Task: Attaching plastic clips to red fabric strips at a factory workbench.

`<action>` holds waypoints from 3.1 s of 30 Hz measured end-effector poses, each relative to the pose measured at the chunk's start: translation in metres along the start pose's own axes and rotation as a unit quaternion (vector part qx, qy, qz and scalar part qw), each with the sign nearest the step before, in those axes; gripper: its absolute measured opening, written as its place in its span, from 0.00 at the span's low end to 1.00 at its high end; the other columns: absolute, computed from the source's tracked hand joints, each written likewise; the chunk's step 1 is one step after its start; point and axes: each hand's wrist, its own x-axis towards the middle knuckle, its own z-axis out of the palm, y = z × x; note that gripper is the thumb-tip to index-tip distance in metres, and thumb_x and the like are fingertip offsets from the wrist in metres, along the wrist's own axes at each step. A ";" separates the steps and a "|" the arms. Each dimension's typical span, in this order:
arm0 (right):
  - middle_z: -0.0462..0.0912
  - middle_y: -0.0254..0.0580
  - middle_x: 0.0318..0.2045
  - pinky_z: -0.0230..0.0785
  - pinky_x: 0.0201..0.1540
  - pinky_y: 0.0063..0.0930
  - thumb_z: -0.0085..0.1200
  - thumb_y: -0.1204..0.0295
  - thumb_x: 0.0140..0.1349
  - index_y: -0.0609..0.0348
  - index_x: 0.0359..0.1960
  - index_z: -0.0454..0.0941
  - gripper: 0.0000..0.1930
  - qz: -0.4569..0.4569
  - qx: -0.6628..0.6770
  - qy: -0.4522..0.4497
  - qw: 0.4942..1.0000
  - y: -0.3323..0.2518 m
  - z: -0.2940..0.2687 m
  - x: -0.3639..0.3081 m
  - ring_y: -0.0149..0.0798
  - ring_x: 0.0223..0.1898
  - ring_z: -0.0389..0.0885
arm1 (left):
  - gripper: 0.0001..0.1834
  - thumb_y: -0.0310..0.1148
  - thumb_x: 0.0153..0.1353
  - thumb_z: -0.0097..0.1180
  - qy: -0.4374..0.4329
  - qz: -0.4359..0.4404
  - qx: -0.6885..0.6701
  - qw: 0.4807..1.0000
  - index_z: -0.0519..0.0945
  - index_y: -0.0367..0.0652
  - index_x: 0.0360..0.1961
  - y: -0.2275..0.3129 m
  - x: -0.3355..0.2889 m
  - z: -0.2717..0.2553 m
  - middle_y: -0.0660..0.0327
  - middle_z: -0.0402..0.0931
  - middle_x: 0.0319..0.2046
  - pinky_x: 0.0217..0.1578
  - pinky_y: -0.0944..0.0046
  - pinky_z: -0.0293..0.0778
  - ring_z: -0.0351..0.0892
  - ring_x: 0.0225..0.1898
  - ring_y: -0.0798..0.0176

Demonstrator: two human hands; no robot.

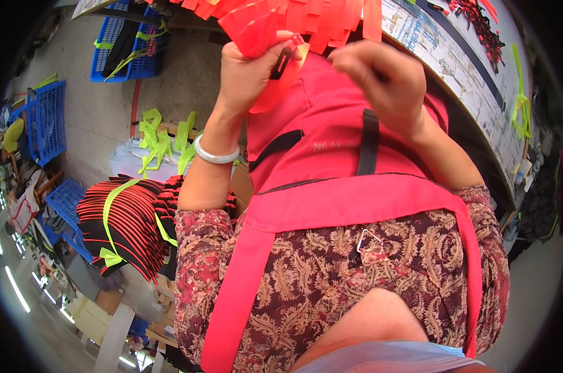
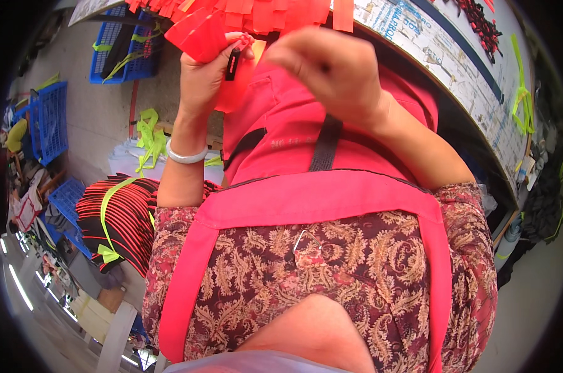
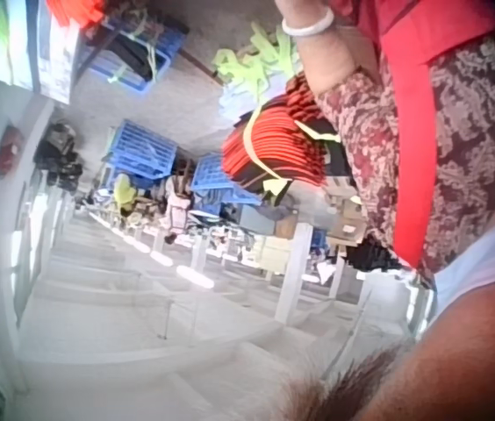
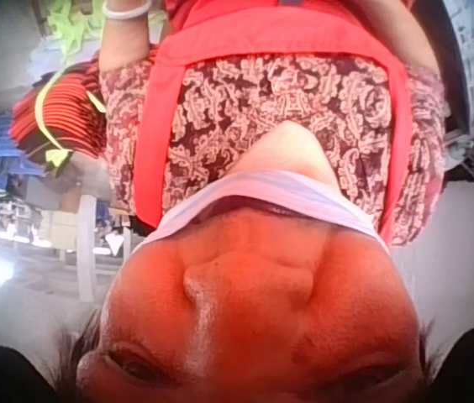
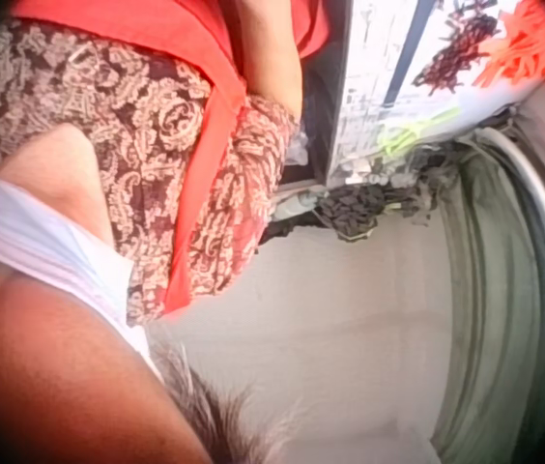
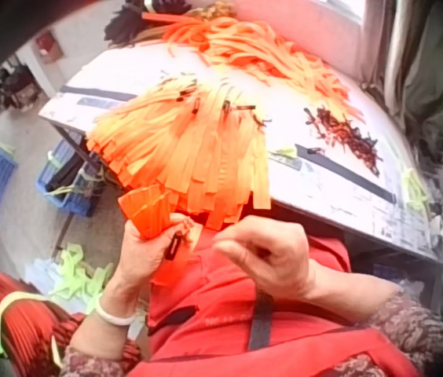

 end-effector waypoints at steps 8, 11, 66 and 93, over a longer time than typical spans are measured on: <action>0.71 0.21 0.18 0.43 0.15 0.14 0.53 0.66 0.64 0.58 0.40 0.80 0.10 0.358 0.460 -0.005 0.813 0.032 0.008 0.020 0.16 0.14 0.54 | 0.10 0.24 0.61 0.54 -0.037 0.001 0.076 0.996 0.79 0.31 0.42 0.018 0.006 0.010 0.57 0.80 0.32 0.39 0.69 0.76 0.80 0.34 0.65; 0.69 0.22 0.17 0.43 0.14 0.14 0.53 0.63 0.64 0.57 0.41 0.78 0.12 0.395 0.382 -0.026 0.835 0.023 0.011 0.025 0.16 0.13 0.53 | 0.10 0.26 0.61 0.55 -0.035 -0.016 0.021 0.999 0.79 0.32 0.42 0.017 0.004 0.002 0.58 0.80 0.31 0.38 0.68 0.76 0.79 0.33 0.66; 0.70 0.20 0.19 0.48 0.19 0.10 0.59 0.68 0.59 0.58 0.31 0.79 0.07 0.327 0.224 -0.119 0.910 0.005 0.002 0.027 0.12 0.18 0.60 | 0.12 0.30 0.61 0.53 -0.079 -0.126 -0.054 0.987 0.78 0.32 0.42 0.021 0.004 -0.005 0.58 0.79 0.27 0.25 0.74 0.69 0.74 0.23 0.70; 0.71 0.21 0.20 0.52 0.22 0.10 0.60 0.68 0.59 0.58 0.29 0.77 0.08 0.299 0.204 -0.158 0.919 0.006 -0.001 0.027 0.13 0.21 0.62 | 0.13 0.29 0.62 0.51 -0.096 -0.172 -0.153 0.968 0.79 0.30 0.41 0.013 -0.001 -0.007 0.57 0.79 0.26 0.17 0.76 0.66 0.75 0.21 0.71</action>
